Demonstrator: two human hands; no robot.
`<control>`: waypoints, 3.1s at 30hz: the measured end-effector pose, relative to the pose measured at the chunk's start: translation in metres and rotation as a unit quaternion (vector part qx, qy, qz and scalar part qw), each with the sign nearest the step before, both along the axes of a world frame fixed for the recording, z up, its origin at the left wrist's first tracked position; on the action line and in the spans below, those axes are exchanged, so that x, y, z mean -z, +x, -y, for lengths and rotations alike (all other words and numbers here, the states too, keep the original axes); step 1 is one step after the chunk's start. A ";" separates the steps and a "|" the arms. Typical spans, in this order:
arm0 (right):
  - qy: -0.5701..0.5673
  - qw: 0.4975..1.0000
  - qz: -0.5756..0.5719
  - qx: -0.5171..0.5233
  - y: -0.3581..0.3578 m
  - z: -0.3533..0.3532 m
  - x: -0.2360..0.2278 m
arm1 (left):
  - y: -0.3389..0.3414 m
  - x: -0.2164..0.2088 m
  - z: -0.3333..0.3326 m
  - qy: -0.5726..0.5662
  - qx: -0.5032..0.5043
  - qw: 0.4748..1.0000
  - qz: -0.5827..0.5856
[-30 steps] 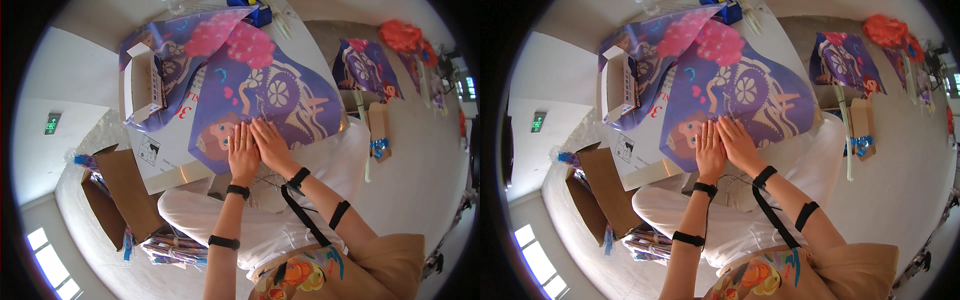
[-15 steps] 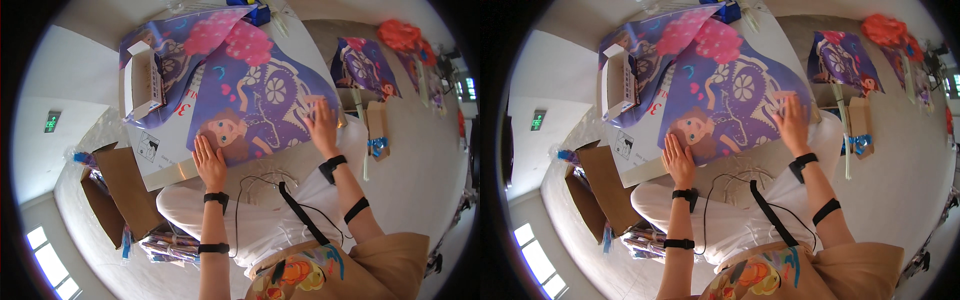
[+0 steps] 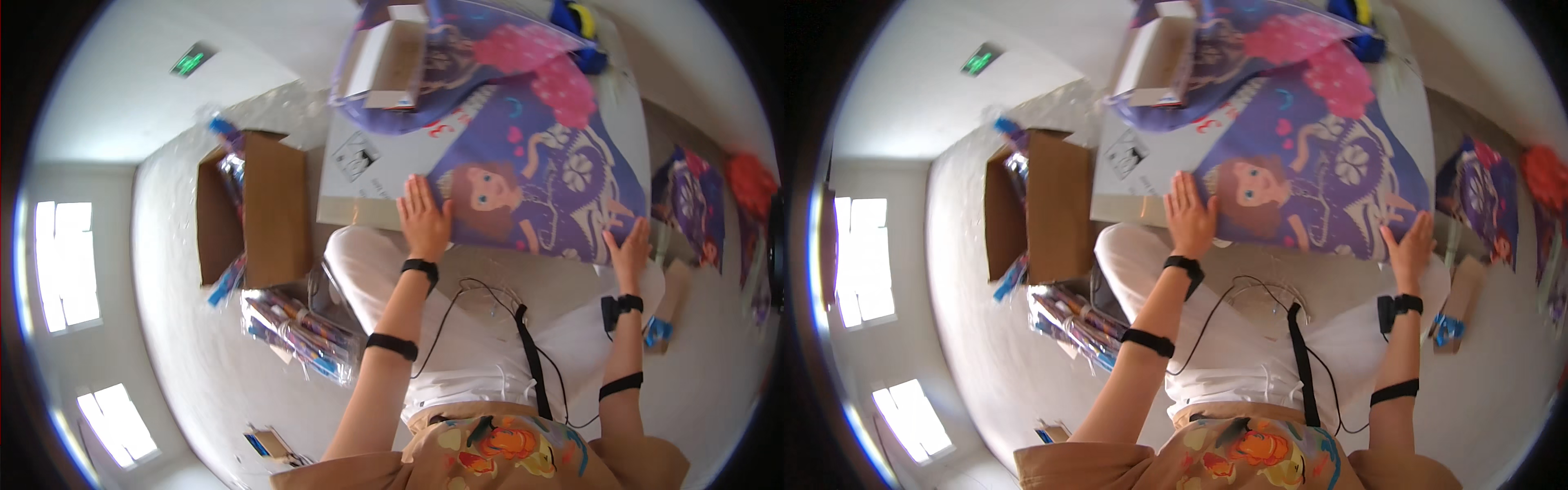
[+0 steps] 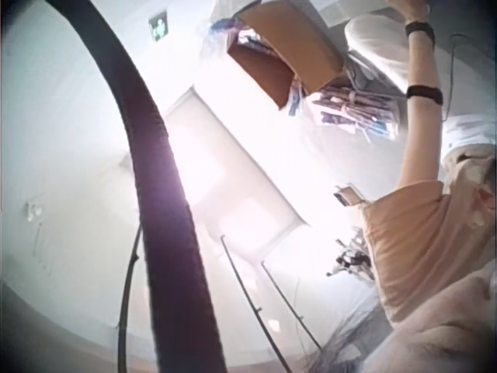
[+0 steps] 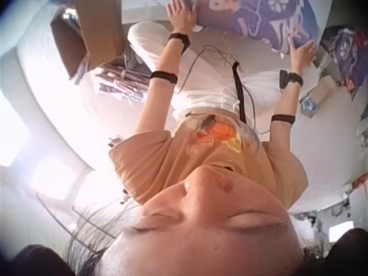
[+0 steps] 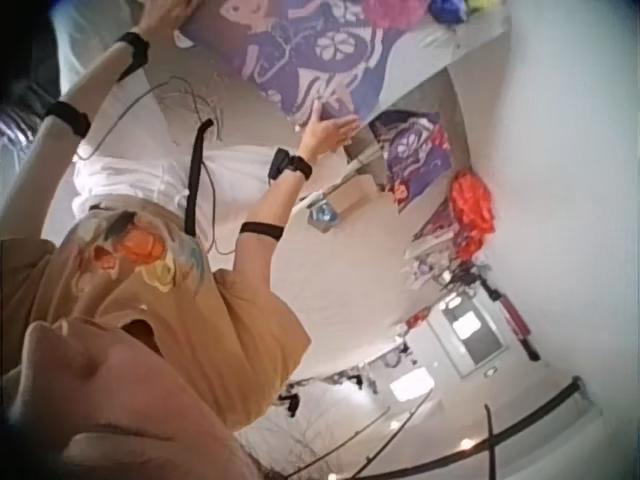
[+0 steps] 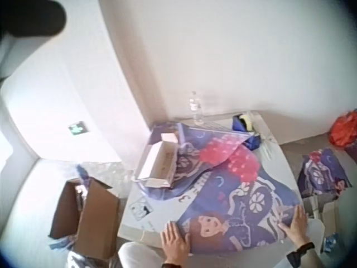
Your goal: Assembling plastic kites by inserting support rods and securing them with tape.
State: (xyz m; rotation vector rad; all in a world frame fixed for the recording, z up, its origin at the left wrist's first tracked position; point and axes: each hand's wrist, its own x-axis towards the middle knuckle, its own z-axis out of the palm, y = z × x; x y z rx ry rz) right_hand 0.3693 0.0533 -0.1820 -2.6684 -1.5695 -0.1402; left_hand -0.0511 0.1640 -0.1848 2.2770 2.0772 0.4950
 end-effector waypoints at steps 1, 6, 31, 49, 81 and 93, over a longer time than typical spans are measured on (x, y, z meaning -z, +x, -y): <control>-0.008 1.000 -0.004 -0.003 -0.001 -0.002 -0.001 | -0.005 0.001 0.001 0.004 -0.004 1.000 -0.002; -0.055 0.998 -0.034 -0.002 0.012 -0.007 0.017 | -0.008 -0.001 0.006 -0.025 -0.050 0.998 0.027; -0.014 0.930 -0.294 -0.220 -0.144 0.092 -0.099 | -0.238 0.150 0.079 -0.086 -0.397 0.887 0.218; 0.052 0.889 -0.392 -0.231 -0.170 0.088 -0.105 | -0.245 0.080 0.066 -0.028 -0.308 0.942 0.126; 0.095 0.892 -0.439 -0.040 -0.151 0.075 -0.167 | -0.036 -0.081 -0.323 -0.250 0.197 0.934 -0.162; 0.107 0.895 -0.432 -0.046 -0.147 0.072 -0.141 | -0.059 -0.026 -0.350 -0.212 0.194 0.958 -0.012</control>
